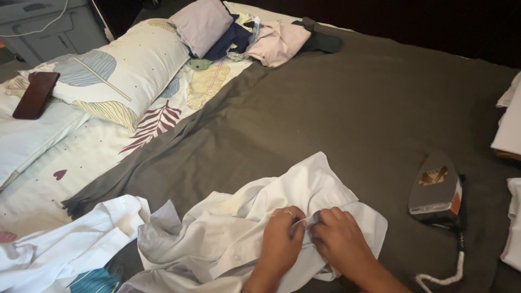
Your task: The person irons a white long-sleeved shirt on a bed. They button the shirt, smooth and align the sleeves, then use an electric iron to press the sleeves and body of the shirt. The shirt is repositioned and smoothed multiple times during the process.
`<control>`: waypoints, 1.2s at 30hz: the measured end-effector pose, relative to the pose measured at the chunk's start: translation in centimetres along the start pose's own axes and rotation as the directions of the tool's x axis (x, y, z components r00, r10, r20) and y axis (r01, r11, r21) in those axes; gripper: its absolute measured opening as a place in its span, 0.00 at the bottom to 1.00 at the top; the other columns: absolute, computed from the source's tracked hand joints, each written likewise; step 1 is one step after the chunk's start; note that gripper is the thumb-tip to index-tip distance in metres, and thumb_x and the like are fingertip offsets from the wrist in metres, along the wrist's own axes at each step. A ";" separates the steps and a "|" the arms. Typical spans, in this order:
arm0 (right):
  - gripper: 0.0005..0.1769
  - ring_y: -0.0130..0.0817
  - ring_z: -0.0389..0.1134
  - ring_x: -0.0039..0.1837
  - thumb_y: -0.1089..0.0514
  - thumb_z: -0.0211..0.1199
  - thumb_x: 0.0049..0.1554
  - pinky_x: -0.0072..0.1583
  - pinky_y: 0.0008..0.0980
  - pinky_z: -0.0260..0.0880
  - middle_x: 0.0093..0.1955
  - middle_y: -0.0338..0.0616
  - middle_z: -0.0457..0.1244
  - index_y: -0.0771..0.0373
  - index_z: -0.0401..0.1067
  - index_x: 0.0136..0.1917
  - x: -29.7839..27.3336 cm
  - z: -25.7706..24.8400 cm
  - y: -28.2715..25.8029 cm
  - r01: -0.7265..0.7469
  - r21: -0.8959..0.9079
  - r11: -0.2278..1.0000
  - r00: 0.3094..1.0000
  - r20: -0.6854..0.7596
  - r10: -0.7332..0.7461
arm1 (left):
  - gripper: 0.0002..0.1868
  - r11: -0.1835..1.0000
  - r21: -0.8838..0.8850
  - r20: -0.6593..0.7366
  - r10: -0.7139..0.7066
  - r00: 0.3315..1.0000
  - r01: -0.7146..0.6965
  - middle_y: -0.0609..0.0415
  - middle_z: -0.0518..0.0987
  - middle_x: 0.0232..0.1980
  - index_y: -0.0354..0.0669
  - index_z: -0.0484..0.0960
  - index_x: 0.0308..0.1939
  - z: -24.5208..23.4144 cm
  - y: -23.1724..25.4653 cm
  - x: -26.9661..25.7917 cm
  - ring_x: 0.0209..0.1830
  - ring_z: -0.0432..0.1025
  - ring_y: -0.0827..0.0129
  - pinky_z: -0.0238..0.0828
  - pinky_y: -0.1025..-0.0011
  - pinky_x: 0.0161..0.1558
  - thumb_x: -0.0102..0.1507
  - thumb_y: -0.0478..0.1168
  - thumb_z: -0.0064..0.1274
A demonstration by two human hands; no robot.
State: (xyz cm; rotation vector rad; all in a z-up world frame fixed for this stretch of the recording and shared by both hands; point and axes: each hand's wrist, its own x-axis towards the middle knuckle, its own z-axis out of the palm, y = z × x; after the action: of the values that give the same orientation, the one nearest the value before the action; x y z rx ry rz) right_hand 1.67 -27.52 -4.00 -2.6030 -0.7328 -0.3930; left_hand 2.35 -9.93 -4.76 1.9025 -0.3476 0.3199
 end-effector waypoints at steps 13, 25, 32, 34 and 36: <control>0.08 0.47 0.69 0.48 0.61 0.66 0.48 0.52 0.44 0.68 0.43 0.45 0.68 0.63 0.74 0.43 0.0 0.0 -0.1 0.065 0.095 0.993 0.984 -0.170 -0.049 | 0.05 1.000 -0.017 0.034 0.004 0.999 -0.003 0.45 0.84 0.38 0.36 0.84 0.36 0.3 -1.5 0.0 0.42 0.75 0.51 0.70 0.60 0.45 0.57 0.33 0.59; 0.12 0.46 0.71 0.49 0.65 0.67 0.47 0.52 0.40 0.72 0.44 0.47 0.67 0.67 0.73 0.46 0.2 -1.8 -1.4 0.289 -0.004 0.957 0.913 -0.300 -0.277 | 0.08 0.909 -0.115 0.199 -0.375 0.905 0.402 0.42 0.82 0.31 0.34 0.85 0.35 -0.5 0.3 0.7 0.32 0.77 0.55 0.72 0.64 0.40 0.60 0.38 0.58; 0.13 0.47 0.70 0.47 0.65 0.68 0.43 0.49 0.40 0.71 0.43 0.48 0.67 0.66 0.72 0.44 0.5 -2.1 -1.2 0.244 0.073 0.967 0.941 -0.260 -0.218 | 0.06 0.994 0.022 0.036 -0.110 0.993 0.109 0.39 0.84 0.36 0.35 0.86 0.34 0.2 0.7 0.0 0.40 0.77 0.47 0.72 0.58 0.44 0.58 0.35 0.57; 0.13 0.47 0.70 0.47 0.65 0.67 0.43 0.48 0.40 0.71 0.42 0.48 0.67 0.66 0.72 0.44 0.6 -2.0 -1.2 0.231 0.119 0.966 0.949 -0.246 -0.197 | 0.07 0.985 0.014 0.059 -0.171 0.983 0.171 0.39 0.84 0.37 0.36 0.86 0.36 0.2 0.5 0.1 0.41 0.78 0.48 0.73 0.59 0.45 0.58 0.36 0.57; 0.12 0.47 0.70 0.47 0.65 0.67 0.43 0.48 0.40 0.71 0.42 0.47 0.67 0.66 0.72 0.43 0.7 -1.8 -1.2 0.216 0.168 0.962 0.957 -0.234 -0.174 | 0.08 0.965 -0.045 0.083 -0.253 0.964 0.257 0.40 0.84 0.38 0.36 0.85 0.37 0.1 0.4 0.3 0.41 0.79 0.50 0.74 0.60 0.45 0.58 0.36 0.55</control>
State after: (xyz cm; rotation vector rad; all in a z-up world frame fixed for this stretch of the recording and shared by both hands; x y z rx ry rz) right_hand 1.31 -27.13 -1.85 -2.2707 -0.9063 -0.6228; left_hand 2.48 -10.15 -4.30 1.8819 -0.1562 0.0645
